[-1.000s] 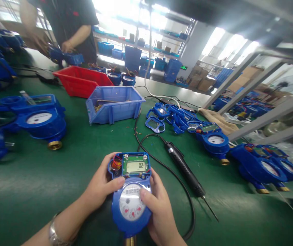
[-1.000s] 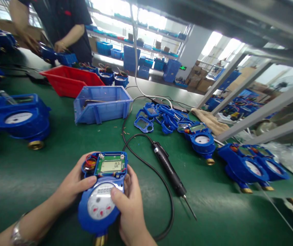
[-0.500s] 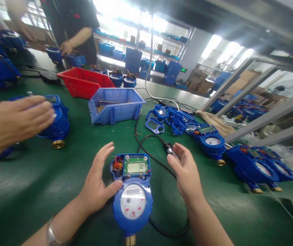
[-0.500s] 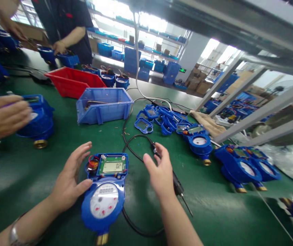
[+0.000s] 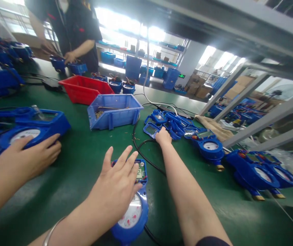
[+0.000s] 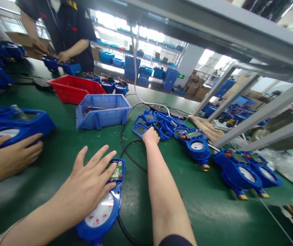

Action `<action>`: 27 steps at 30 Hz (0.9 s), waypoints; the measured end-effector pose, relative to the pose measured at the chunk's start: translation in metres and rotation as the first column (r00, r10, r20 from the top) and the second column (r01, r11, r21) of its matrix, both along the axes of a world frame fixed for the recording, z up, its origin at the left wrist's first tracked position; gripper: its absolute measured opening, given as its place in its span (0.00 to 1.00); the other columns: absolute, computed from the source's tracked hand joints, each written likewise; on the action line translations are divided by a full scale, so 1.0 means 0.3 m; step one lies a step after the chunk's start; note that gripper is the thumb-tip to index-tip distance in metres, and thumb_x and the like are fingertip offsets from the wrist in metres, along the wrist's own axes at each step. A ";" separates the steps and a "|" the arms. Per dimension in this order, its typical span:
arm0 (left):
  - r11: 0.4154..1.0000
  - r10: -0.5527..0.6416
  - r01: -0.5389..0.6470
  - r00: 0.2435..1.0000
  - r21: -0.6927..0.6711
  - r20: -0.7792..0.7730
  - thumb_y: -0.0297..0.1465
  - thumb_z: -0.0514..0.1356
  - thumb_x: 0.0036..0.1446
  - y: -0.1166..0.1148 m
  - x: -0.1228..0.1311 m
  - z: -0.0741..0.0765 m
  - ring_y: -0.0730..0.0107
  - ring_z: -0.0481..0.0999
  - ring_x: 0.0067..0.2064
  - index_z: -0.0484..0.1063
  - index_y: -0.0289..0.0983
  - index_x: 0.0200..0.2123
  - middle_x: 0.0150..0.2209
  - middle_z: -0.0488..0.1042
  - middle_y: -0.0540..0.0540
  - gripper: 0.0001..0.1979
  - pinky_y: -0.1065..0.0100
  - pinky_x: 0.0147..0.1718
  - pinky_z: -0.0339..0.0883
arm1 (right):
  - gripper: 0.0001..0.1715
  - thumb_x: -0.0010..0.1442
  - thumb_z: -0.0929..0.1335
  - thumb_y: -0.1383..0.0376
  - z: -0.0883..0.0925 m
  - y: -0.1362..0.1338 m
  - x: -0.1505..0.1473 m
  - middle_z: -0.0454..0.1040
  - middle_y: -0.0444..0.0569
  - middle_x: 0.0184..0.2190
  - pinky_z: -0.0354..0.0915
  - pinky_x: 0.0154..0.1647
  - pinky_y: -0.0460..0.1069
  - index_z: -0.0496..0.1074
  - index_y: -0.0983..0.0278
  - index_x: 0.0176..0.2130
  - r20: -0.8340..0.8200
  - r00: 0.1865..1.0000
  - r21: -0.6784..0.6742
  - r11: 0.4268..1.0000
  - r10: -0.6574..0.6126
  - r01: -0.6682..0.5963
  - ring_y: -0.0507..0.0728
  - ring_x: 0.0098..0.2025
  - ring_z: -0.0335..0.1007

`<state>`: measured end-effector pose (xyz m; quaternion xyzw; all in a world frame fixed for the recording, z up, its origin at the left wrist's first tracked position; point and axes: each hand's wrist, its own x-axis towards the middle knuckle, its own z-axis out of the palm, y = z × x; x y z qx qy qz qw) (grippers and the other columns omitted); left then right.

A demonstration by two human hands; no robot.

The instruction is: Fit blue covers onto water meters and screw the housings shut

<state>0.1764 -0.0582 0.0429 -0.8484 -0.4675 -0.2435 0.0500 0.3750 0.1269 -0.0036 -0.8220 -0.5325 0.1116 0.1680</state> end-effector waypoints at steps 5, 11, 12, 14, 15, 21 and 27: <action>1.000 -0.014 0.015 0.999 -0.024 0.043 0.34 0.56 0.57 0.000 -0.019 -0.003 0.47 0.61 0.60 0.76 0.37 0.40 0.50 0.73 0.37 0.11 0.38 0.57 0.42 | 0.16 0.62 0.65 0.61 -0.008 0.010 0.026 0.68 0.52 0.47 0.66 0.46 0.57 0.66 0.67 0.48 -0.061 0.998 0.037 0.999 0.019 -0.016 0.58 0.46 0.67; 0.998 -0.062 0.057 0.982 0.032 0.178 0.35 0.55 0.58 0.014 -0.037 0.027 0.49 0.62 0.58 0.75 0.41 0.39 0.50 0.73 0.41 0.10 0.38 0.57 0.44 | 0.15 0.62 0.64 0.63 0.129 -0.129 0.023 0.70 0.51 0.43 0.68 0.43 0.54 0.67 0.67 0.48 -0.216 0.960 0.297 0.949 0.180 -0.111 0.55 0.42 0.70; 0.997 -0.060 0.046 0.974 0.067 0.220 0.34 0.55 0.58 0.025 -0.042 0.041 0.51 0.64 0.57 0.74 0.40 0.39 0.48 0.73 0.41 0.10 0.40 0.56 0.47 | 0.15 0.62 0.64 0.64 0.156 -0.169 0.018 0.72 0.50 0.41 0.69 0.41 0.53 0.67 0.67 0.48 -0.249 0.943 0.332 0.934 0.223 -0.133 0.54 0.38 0.71; 0.991 -0.025 -0.018 0.948 0.134 0.316 0.33 0.55 0.58 0.054 -0.051 0.072 0.54 0.67 0.54 0.73 0.37 0.40 0.46 0.74 0.39 0.11 0.46 0.54 0.56 | 0.15 0.61 0.64 0.64 0.205 -0.258 0.000 0.73 0.47 0.36 0.69 0.35 0.49 0.69 0.66 0.48 -0.302 0.904 0.397 0.902 0.302 -0.169 0.52 0.32 0.72; 0.989 0.019 -0.072 0.930 0.133 0.367 0.34 0.55 0.58 0.069 -0.053 0.087 0.55 0.68 0.52 0.71 0.35 0.43 0.46 0.73 0.38 0.13 0.50 0.52 0.60 | 0.15 0.60 0.65 0.64 0.225 -0.304 -0.012 0.74 0.47 0.34 0.69 0.34 0.48 0.70 0.66 0.47 -0.318 0.887 0.429 0.886 0.333 -0.179 0.52 0.29 0.71; 0.932 0.309 -0.149 0.801 -0.329 0.513 0.43 0.64 0.45 0.103 -0.012 0.134 0.61 0.75 0.37 0.50 0.39 0.61 0.43 0.73 0.43 0.43 0.61 0.34 0.70 | 0.14 0.59 0.63 0.61 0.276 -0.515 -0.100 0.73 0.47 0.31 0.67 0.34 0.49 0.72 0.64 0.43 -0.303 0.831 0.625 0.756 0.466 -0.196 0.53 0.29 0.70; 0.881 0.367 -0.101 0.764 -0.463 0.530 0.31 0.66 0.42 0.089 0.006 0.153 0.72 0.70 0.24 0.66 0.43 0.46 0.22 0.67 0.58 0.25 0.72 0.25 0.65 | 0.12 0.60 0.63 0.67 0.284 -0.568 -0.144 0.71 0.47 0.32 0.65 0.35 0.48 0.71 0.65 0.43 -0.147 0.812 0.709 0.633 0.565 -0.312 0.52 0.31 0.68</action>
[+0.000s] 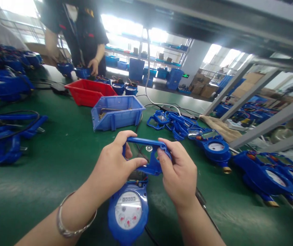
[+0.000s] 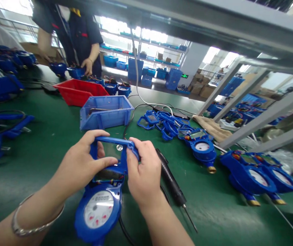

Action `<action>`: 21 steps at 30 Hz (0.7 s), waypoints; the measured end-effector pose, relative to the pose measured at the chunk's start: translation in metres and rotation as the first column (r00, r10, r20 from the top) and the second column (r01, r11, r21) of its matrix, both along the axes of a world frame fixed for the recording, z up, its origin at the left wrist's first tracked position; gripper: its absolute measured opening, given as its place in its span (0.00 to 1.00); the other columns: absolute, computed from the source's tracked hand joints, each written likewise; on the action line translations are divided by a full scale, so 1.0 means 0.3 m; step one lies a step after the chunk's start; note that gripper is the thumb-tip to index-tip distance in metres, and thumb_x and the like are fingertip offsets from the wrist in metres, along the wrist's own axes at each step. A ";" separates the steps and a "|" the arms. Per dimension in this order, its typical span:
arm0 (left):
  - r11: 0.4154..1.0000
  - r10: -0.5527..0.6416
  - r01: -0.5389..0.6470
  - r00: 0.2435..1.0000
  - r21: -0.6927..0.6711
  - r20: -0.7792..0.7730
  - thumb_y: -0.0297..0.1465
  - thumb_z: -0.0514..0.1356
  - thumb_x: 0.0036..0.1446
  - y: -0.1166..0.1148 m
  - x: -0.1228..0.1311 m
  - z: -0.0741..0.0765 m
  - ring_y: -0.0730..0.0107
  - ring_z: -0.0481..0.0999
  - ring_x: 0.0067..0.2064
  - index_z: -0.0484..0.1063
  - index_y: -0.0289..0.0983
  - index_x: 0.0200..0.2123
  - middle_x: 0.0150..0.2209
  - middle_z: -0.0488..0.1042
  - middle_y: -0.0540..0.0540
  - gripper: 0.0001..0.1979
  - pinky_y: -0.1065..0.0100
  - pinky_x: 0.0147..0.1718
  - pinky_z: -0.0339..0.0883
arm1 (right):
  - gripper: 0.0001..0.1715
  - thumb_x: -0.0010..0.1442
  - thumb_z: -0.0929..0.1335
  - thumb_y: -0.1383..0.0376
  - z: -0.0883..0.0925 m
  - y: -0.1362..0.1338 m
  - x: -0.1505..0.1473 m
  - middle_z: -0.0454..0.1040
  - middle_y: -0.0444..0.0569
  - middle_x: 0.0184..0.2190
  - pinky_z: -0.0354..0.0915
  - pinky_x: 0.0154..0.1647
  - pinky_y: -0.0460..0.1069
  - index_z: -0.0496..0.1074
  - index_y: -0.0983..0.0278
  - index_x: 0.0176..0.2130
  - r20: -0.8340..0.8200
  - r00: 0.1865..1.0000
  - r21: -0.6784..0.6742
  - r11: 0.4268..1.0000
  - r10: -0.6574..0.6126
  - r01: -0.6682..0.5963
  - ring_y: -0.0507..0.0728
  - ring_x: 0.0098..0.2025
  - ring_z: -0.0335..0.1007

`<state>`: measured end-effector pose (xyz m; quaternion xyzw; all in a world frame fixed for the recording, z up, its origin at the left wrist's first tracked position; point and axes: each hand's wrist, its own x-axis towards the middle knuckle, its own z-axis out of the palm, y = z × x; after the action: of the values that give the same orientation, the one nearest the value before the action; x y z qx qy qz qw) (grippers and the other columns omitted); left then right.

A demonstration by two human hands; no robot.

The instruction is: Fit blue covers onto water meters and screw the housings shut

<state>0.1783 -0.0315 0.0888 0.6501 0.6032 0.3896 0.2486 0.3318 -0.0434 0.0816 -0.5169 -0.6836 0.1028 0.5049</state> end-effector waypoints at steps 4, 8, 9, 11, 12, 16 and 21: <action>0.996 -0.087 0.086 0.990 0.018 0.111 0.31 0.62 0.49 0.014 -0.012 -0.007 0.75 0.69 0.22 0.69 0.42 0.42 0.20 0.68 0.58 0.14 0.74 0.23 0.63 | 0.11 0.60 0.63 0.65 -0.003 0.011 0.008 0.70 0.45 0.29 0.65 0.33 0.48 0.72 0.62 0.42 -0.030 0.999 -0.062 0.998 -0.020 0.018 0.52 0.28 0.67; 0.990 -0.135 0.128 0.983 0.059 0.123 0.37 0.53 0.59 0.034 -0.026 -0.026 0.73 0.70 0.22 0.68 0.38 0.48 0.21 0.70 0.54 0.16 0.73 0.23 0.64 | 0.12 0.58 0.64 0.63 -0.013 0.026 0.013 0.70 0.45 0.28 0.66 0.33 0.49 0.73 0.61 0.41 -0.070 0.997 -0.108 0.994 -0.033 0.025 0.53 0.27 0.67; 0.990 -0.120 0.111 0.988 0.089 0.102 0.39 0.51 0.60 0.036 -0.032 -0.028 0.72 0.72 0.24 0.66 0.37 0.51 0.23 0.72 0.53 0.19 0.72 0.24 0.65 | 0.12 0.58 0.64 0.63 -0.013 0.028 0.014 0.70 0.45 0.28 0.66 0.33 0.49 0.73 0.60 0.41 -0.076 0.996 -0.112 0.993 -0.042 0.034 0.53 0.27 0.67; 0.968 -0.056 0.041 0.997 0.248 0.053 0.41 0.49 0.61 0.031 -0.050 -0.030 0.70 0.74 0.29 0.65 0.35 0.52 0.29 0.75 0.48 0.22 0.70 0.28 0.67 | 0.12 0.58 0.64 0.63 -0.010 0.031 0.020 0.70 0.45 0.28 0.66 0.34 0.50 0.74 0.61 0.41 -0.090 0.993 -0.117 0.991 -0.078 0.067 0.53 0.27 0.67; 0.933 0.000 -0.014 0.999 0.359 0.039 0.41 0.49 0.61 0.024 -0.059 -0.029 0.70 0.74 0.31 0.68 0.34 0.48 0.31 0.75 0.47 0.20 0.69 0.30 0.68 | 0.12 0.57 0.64 0.62 -0.007 0.032 0.024 0.70 0.45 0.28 0.66 0.34 0.50 0.74 0.61 0.41 -0.103 0.990 -0.119 0.989 -0.101 0.089 0.53 0.27 0.67; 0.747 0.230 -0.242 0.968 0.619 0.102 0.32 0.52 0.61 -0.019 -0.071 -0.019 0.72 0.72 0.28 0.71 0.38 0.30 0.25 0.71 0.50 0.11 0.68 0.30 0.67 | 0.13 0.56 0.65 0.62 0.005 0.037 0.047 0.70 0.45 0.25 0.66 0.36 0.51 0.75 0.63 0.40 -0.172 0.972 -0.122 0.982 -0.162 0.143 0.54 0.28 0.68; 0.658 -0.001 0.299 0.918 0.691 -0.396 0.27 0.54 0.58 -0.057 -0.005 -0.017 0.62 0.74 0.48 0.64 0.33 0.49 0.47 0.74 0.38 0.15 0.54 0.55 0.60 | 0.13 0.56 0.64 0.63 -0.008 0.040 0.044 0.72 0.48 0.32 0.66 0.41 0.53 0.73 0.63 0.41 -0.257 0.953 -0.107 0.985 -0.159 0.136 0.57 0.35 0.70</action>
<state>0.1767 -0.0486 0.0837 0.8028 0.3710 0.4512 -0.1197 0.3449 -0.0313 0.0791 -0.5700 -0.5644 0.1629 0.5745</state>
